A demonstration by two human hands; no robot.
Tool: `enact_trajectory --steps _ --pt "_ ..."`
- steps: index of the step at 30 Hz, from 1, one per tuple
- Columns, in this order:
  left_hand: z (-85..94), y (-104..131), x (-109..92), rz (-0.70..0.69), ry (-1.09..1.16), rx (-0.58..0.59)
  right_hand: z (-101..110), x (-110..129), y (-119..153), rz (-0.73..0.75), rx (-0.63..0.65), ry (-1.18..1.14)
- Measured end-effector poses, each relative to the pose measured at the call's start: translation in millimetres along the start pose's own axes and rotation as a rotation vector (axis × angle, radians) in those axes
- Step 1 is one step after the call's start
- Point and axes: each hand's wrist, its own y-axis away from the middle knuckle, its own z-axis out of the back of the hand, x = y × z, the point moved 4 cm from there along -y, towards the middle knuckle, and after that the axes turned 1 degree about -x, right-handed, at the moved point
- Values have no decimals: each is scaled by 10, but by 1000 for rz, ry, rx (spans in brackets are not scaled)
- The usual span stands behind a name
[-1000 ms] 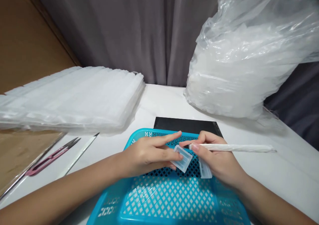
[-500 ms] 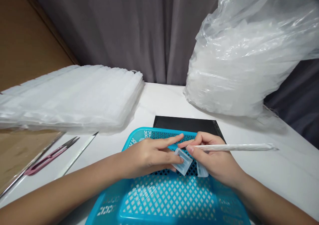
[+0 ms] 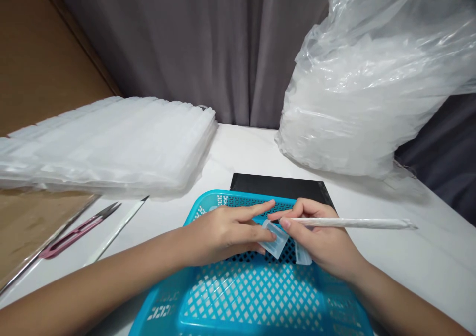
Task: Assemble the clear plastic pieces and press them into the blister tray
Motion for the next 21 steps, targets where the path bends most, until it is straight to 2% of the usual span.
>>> enact_trajectory --steps 8,18,21 --pt "-26 2 1 14 -44 18 -20 -3 26 18 -21 107" --pt "-49 36 9 48 -53 31 -40 44 74 222 -32 350" --pt "-41 35 -16 91 -23 29 -5 53 31 233 -91 366"
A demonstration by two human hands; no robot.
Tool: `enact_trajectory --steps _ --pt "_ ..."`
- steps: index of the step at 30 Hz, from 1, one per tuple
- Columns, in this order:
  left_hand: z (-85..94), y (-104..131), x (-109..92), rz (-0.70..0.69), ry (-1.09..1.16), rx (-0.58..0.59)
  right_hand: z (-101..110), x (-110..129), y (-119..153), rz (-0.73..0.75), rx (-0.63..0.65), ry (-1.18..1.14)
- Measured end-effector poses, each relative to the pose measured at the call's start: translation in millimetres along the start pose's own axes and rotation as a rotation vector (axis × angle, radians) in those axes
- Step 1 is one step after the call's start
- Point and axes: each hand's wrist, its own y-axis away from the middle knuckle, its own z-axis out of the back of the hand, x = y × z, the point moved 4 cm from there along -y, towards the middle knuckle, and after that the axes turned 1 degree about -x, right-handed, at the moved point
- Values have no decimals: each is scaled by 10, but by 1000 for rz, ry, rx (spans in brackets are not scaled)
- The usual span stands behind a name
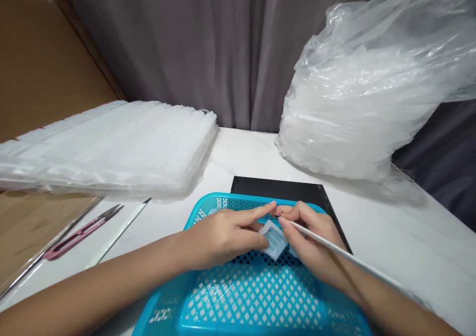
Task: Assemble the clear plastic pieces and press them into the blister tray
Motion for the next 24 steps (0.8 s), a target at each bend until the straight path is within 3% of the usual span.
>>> enact_trajectory --steps 3,7,12,15,19,24 --pt "28 -26 -65 -5 -41 0 49 -75 -84 -35 -99 -103" --pt "90 -88 -198 -196 -238 -36 101 -173 -181 -110 -238 -415" --pt "101 -144 -255 -252 -285 26 -7 -159 -178 -299 -143 -806" --pt "107 -139 -254 -234 -251 7 -34 -138 -143 -300 -114 -817" --pt "137 -107 -180 -106 -179 -95 -44 -166 -122 -255 -77 -775" --pt "146 -78 -123 -67 -160 -170 -53 -134 -69 -108 -39 -501"
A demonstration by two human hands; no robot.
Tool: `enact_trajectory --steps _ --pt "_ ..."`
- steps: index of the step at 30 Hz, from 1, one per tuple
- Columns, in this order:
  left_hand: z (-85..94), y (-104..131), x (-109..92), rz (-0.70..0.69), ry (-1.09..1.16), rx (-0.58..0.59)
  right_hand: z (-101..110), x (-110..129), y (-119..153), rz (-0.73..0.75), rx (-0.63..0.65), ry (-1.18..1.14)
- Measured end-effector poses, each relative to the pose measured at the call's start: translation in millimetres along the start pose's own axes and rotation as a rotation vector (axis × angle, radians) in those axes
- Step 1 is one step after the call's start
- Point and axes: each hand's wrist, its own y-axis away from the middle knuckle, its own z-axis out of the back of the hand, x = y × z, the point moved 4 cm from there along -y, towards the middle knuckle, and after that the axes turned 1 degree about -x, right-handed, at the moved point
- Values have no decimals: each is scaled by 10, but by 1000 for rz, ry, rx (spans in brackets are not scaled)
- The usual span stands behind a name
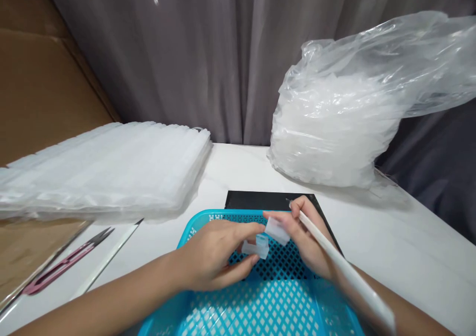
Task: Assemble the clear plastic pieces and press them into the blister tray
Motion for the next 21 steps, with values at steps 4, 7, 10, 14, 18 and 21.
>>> enact_trajectory --steps 4,7,10,14,18,21 --pt "14 3 8 -3 -20 -52 -63 29 77 141 141 37" --pt "28 -3 -5 -45 -83 -65 -41 17 97 204 155 32" --pt "22 -9 -20 -96 -139 -25 -20 13 115 255 188 55" --pt "61 -11 -17 -65 -138 -98 -29 51 156 324 196 154" --pt "83 -8 -9 -21 -107 -149 -13 105 145 461 83 98" --pt "81 -1 0 -10 -145 -165 11 174 127 629 -11 208"
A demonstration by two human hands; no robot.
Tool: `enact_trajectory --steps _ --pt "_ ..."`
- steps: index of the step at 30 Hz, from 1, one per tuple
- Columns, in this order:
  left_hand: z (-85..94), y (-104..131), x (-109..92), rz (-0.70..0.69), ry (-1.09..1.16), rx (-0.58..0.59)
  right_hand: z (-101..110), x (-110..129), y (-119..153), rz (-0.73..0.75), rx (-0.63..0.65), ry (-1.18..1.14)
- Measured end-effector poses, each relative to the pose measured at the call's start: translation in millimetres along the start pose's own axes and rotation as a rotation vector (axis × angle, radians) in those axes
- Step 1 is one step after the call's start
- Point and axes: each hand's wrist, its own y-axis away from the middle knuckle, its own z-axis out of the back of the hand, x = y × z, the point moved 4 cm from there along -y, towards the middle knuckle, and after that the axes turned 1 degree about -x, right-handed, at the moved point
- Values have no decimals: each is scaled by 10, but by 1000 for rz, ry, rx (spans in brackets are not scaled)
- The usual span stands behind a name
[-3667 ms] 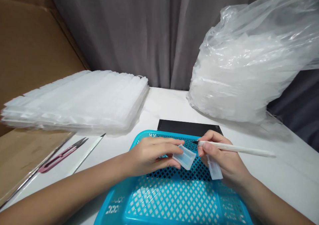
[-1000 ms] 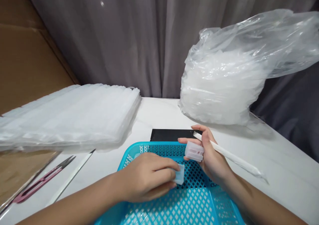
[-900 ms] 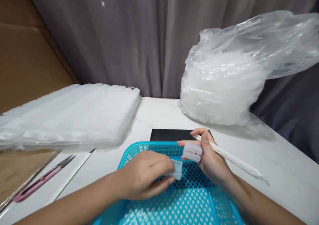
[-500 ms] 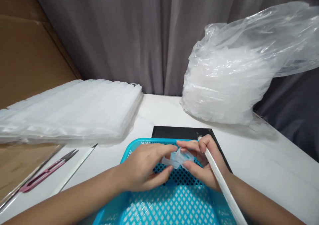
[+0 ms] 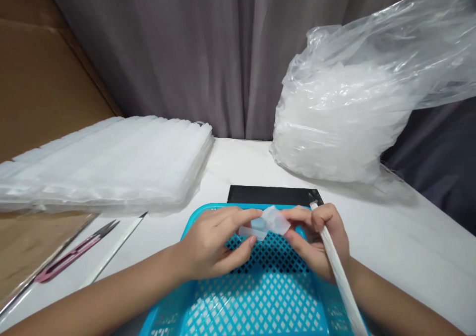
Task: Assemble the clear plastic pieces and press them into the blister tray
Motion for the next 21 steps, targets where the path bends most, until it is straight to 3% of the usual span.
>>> enact_trajectory --steps 3,6,11,15,21 --pt "5 10 -23 -65 -67 -15 14 105 -41 186 7 301" --pt "-6 18 -95 -224 -204 49 -42 218 -30 385 131 653" --pt "-15 39 -167 -351 -244 122 -92 347 71 646 211 763" --pt "-24 56 -180 -373 -203 98 -100 401 122 642 157 750" --pt "-26 20 -203 -376 -196 54 -135 452 173 417 -13 697"
